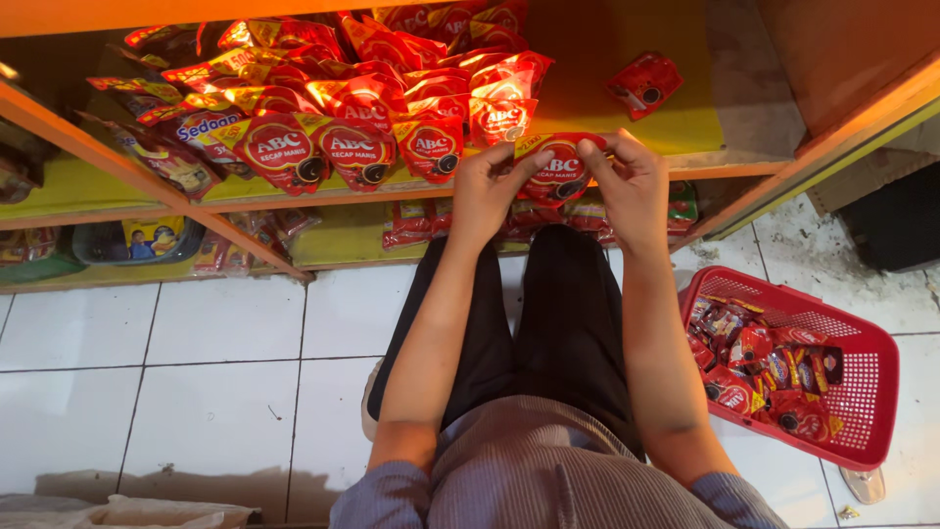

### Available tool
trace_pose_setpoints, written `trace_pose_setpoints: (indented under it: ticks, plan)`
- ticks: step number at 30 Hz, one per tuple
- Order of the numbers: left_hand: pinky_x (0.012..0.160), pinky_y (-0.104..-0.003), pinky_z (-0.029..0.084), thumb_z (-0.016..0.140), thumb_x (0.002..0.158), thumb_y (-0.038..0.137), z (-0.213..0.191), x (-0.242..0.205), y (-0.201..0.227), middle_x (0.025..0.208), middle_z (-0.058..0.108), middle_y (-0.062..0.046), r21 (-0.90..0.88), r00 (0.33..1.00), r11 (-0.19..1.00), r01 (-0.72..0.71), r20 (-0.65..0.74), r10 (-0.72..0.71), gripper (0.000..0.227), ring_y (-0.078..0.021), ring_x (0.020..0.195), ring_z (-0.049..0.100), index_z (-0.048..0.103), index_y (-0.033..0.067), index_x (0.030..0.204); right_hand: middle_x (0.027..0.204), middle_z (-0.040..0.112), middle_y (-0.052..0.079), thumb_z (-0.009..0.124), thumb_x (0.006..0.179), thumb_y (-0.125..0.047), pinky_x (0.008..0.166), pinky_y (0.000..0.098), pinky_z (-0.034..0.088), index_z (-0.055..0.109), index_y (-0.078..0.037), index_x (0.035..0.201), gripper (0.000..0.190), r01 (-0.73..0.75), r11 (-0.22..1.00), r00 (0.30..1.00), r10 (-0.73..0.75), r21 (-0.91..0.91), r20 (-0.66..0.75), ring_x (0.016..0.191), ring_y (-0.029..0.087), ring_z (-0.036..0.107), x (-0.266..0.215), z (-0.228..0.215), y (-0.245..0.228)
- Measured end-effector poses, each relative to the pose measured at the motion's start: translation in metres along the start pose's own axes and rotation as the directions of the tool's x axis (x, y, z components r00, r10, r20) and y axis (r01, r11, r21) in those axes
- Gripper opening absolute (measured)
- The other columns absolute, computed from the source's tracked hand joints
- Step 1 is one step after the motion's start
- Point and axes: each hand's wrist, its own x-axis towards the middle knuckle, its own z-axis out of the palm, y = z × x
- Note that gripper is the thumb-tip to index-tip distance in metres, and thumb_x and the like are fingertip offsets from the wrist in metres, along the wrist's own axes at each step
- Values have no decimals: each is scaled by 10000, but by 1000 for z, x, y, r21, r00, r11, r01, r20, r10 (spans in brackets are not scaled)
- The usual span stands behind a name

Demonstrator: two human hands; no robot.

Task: The person sits on the floor and repeatedly picks up red packets of ABC Kecap Manis from a red basket. They place each packet onto a yellow shelf, arranging them in neat rows. The person continues this process, moving packets from the basket to the shelf until the basket is empty.

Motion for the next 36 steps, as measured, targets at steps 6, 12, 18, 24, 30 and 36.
trace_pose_setpoints:
  ticks: [6, 12, 18, 24, 30, 36]
  plan:
    - [682, -188, 498, 768, 908, 178, 2, -1, -12, 846, 716, 93, -74, 983, 982, -174, 40, 177, 224, 34, 773, 594, 747, -19, 1012, 1048, 742, 45, 765, 991, -80, 849, 225, 558, 753, 41, 1111, 171, -126, 992, 984, 124, 8, 126, 938, 70, 663, -2, -3, 6]
    - [562, -243, 332, 863, 955, 179, 5, 2, -29, 674, 452, -6, 210, 998, 976, -51, -34, 59, 369, -44, 665, 378, 663, -93, 807, 1007, 764, 39, 758, 1004, -68, 789, 240, 559, 772, 44, 1114, 158, -36, 994, 997, 43, -105, 68, 873, 63, 667, -8, 2, 6]
    - [532, -215, 430, 812, 884, 185, 0, 2, -19, 668, 632, 70, 79, 991, 990, -119, -44, 122, 225, 21, 621, 495, 751, -28, 922, 939, 754, 32, 767, 934, -78, 715, 234, 563, 763, 20, 1095, 189, -240, 969, 960, 247, -67, 133, 811, 48, 668, -8, -2, 9]
    - [529, -252, 385, 839, 918, 204, -14, -4, -33, 617, 510, 31, 289, 993, 953, -94, -46, 112, 341, -23, 612, 433, 662, -65, 805, 892, 729, 7, 813, 920, -145, 668, 214, 497, 776, 9, 1062, 212, -163, 967, 966, 197, -195, 168, 763, 17, 606, -17, -13, 32]
    - [646, -188, 470, 758, 917, 206, -33, -20, -40, 977, 718, 40, 0, 1000, 1000, 11, -8, -11, 320, -14, 769, 613, 714, 34, 1183, 672, 614, 69, 789, 1016, -235, 498, 250, 350, 694, 69, 862, 354, -365, 896, 918, 392, -254, 62, 554, 92, 486, -14, -11, 61]
    - [737, -187, 473, 648, 1046, 167, -59, -26, -39, 1129, 755, -7, -34, 955, 995, -90, -285, 77, 232, -36, 969, 658, 725, 50, 1231, 907, 732, 12, 714, 1004, -258, 606, 214, 526, 712, -5, 1109, 275, -81, 991, 994, 88, -106, 66, 737, 43, 686, 35, 17, 85]
